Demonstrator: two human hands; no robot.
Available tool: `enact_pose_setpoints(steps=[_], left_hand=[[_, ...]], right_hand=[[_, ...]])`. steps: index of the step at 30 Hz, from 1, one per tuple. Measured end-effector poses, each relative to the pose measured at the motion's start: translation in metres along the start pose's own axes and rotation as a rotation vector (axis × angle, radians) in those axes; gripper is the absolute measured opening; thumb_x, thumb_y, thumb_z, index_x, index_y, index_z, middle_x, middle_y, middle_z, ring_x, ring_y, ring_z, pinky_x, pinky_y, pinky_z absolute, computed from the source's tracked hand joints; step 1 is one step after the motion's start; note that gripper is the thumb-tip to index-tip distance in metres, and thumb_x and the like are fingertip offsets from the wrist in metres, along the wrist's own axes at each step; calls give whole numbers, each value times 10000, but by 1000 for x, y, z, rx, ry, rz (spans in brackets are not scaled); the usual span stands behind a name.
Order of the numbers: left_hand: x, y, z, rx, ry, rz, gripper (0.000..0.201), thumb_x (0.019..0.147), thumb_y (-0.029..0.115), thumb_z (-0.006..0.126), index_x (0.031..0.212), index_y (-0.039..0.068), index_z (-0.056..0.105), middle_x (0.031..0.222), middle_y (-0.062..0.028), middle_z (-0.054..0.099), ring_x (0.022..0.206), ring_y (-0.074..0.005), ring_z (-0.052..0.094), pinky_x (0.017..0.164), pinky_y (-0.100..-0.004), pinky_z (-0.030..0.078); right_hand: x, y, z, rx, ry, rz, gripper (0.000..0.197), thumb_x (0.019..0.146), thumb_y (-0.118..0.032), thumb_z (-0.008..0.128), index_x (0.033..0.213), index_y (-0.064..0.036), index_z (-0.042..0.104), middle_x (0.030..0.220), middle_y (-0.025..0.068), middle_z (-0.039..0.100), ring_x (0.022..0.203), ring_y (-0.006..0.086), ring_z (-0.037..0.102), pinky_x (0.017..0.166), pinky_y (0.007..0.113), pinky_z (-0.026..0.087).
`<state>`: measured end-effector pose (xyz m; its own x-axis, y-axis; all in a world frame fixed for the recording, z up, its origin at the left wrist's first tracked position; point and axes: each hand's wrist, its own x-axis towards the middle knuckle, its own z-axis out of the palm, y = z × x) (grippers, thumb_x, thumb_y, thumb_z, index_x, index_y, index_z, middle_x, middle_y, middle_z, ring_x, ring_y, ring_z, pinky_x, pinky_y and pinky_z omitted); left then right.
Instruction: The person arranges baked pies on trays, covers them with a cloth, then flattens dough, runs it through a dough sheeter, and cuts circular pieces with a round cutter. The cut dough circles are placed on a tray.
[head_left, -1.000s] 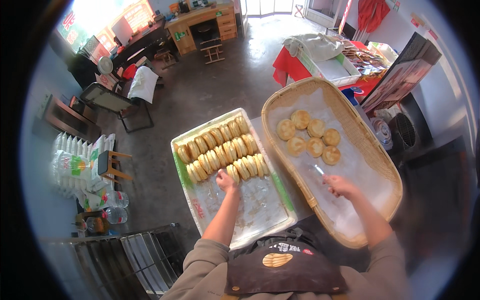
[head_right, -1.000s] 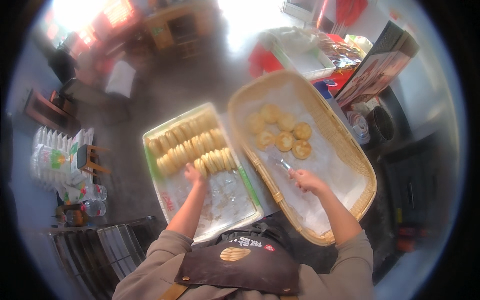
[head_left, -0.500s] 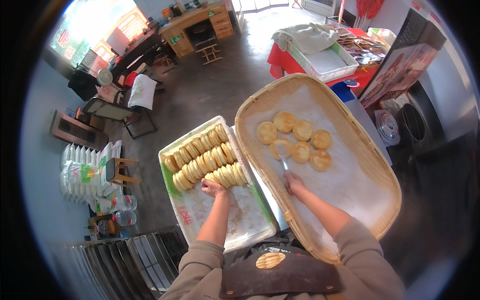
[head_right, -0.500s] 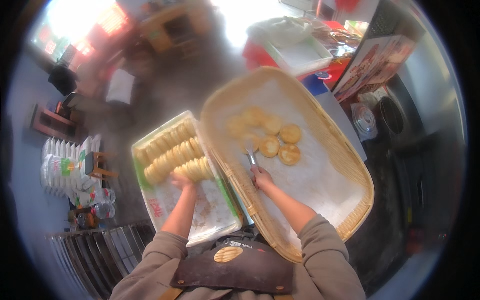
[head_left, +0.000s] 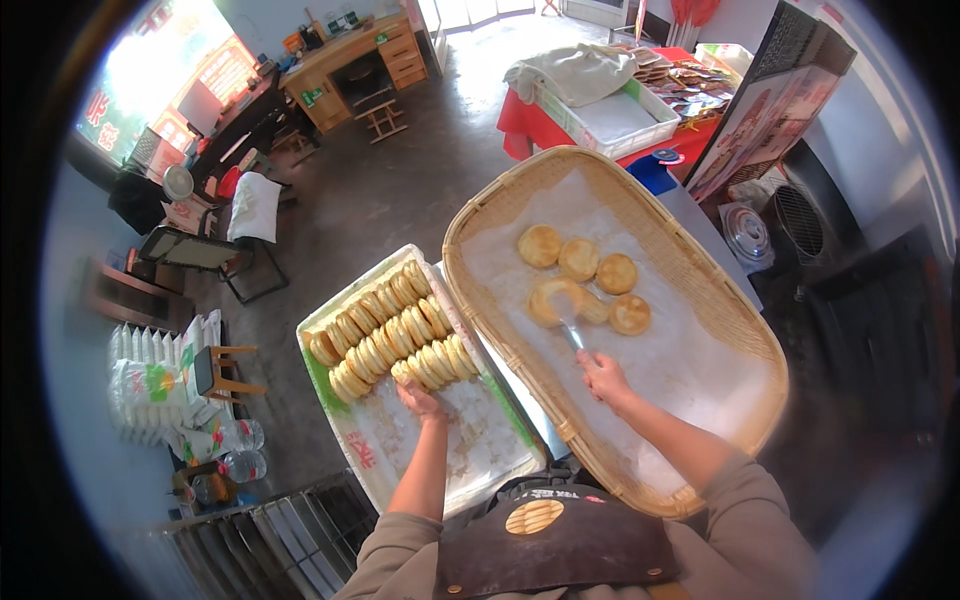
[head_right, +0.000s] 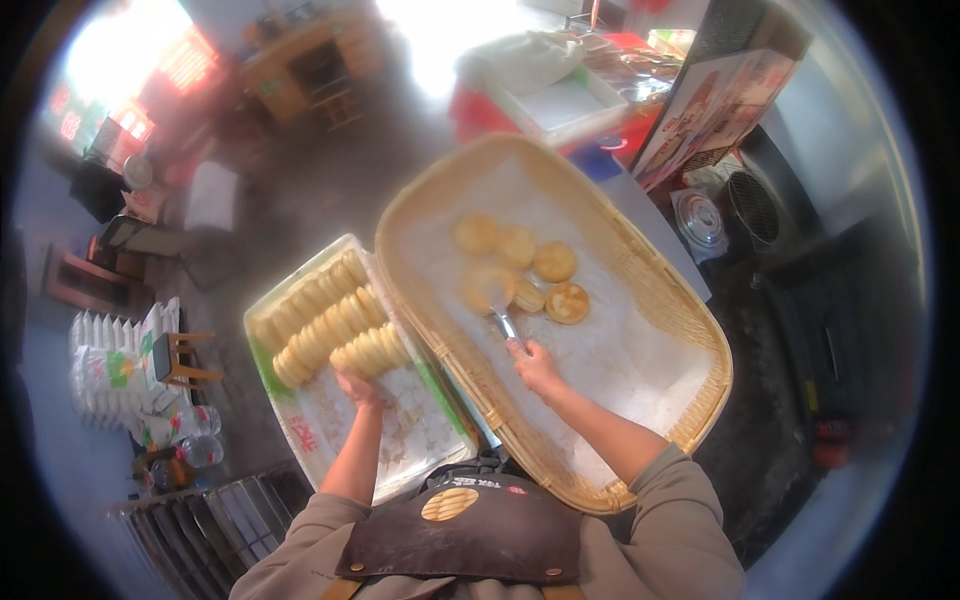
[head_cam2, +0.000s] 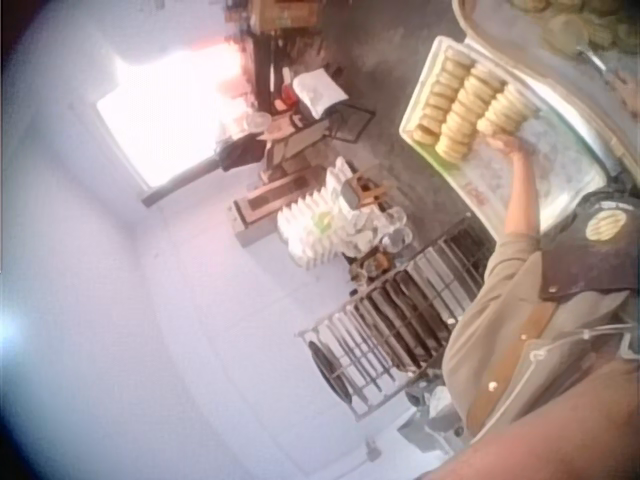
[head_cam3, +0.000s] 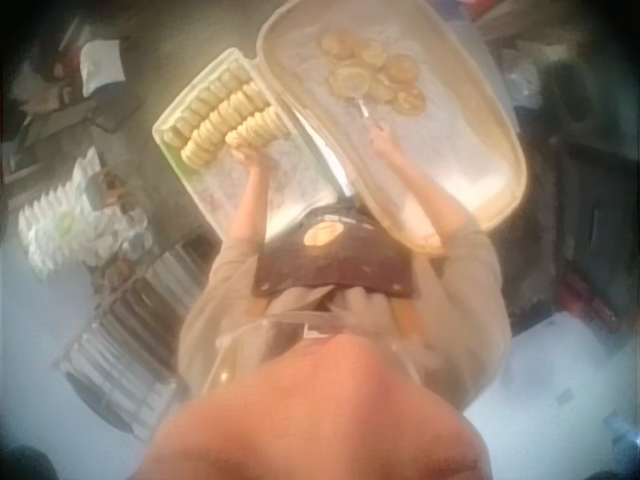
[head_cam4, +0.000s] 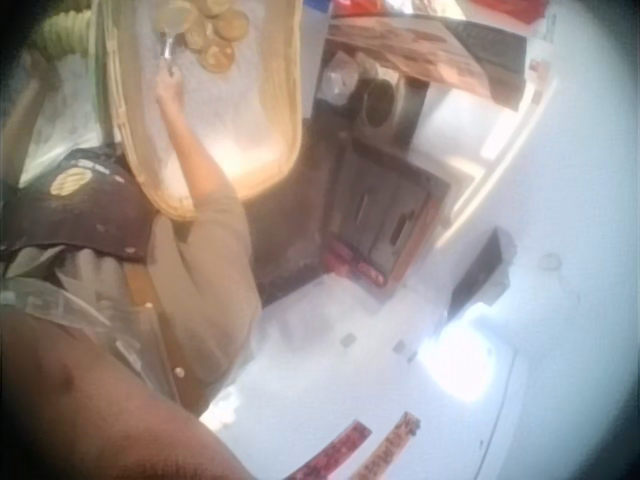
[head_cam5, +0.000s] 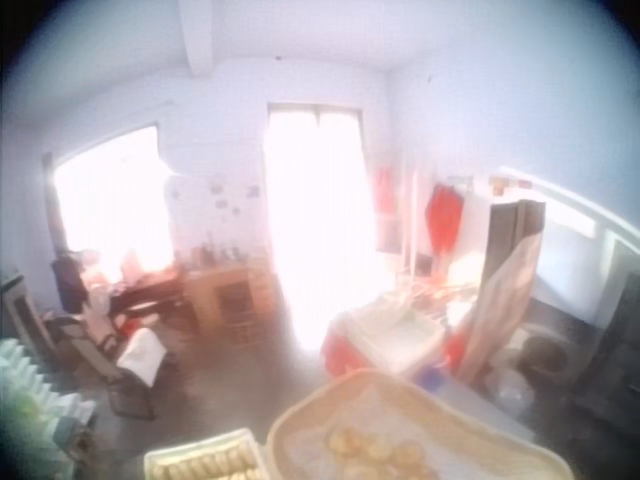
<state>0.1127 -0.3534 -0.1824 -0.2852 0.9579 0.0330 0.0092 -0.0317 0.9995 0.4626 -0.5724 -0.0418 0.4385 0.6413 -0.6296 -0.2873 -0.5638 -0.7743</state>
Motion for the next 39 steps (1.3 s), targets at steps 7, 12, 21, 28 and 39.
enact_pose_setpoints(steps=[7, 12, 21, 28, 39], left_hand=[[1, -12, -13, 52, 17, -52, 847, 1055, 640, 509, 1519, -68, 504, 1487, -200, 555, 1340, -329, 552, 1141, -452, 433], [11, -36, -30, -164, -51, -84, 832, 1052, 635, 517, 1511, -59, 510, 1472, -179, 554, 1322, -310, 564, 1136, -438, 440], [0, -6, -44, 184, 22, -17, 739, 1089, 553, 490, 1515, -50, 517, 1503, -213, 513, 1378, -334, 515, 1166, -442, 406], [-24, 22, -46, 294, 72, -24, 685, 1112, 514, 477, 1512, -40, 525, 1510, -222, 491, 1392, -347, 487, 1194, -457, 365], [-46, 23, -59, 164, 98, -105, 666, 1101, 520, 507, 1476, -29, 551, 1406, -158, 552, 1297, -281, 528, 1130, -409, 411]], right_hand=[[-21, -4, -4, -25, 36, -87, 593, 1021, -670, 633, 1058, -81, 694, 682, -41, 550, 563, 85, 506, 508, 294, 394], [-27, 16, -27, 76, 116, -8, 542, 1055, -602, 626, 1187, -78, 671, 685, -26, 524, 464, 70, 426, 413, 273, 315], [-60, 36, -51, -7, 36, 215, 597, 1036, -647, 619, 1095, -54, 648, 671, 3, 528, 476, 106, 461, 428, 309, 362], [-60, 67, -111, -353, 86, 91, 686, 1009, -712, 605, 1124, -36, 601, 688, 3, 515, 480, 106, 456, 435, 293, 387], [43, 41, -124, -450, -187, 4, 749, 1011, -759, 541, 978, -22, 672, 724, 48, 601, 646, 166, 560, 595, 386, 458]])
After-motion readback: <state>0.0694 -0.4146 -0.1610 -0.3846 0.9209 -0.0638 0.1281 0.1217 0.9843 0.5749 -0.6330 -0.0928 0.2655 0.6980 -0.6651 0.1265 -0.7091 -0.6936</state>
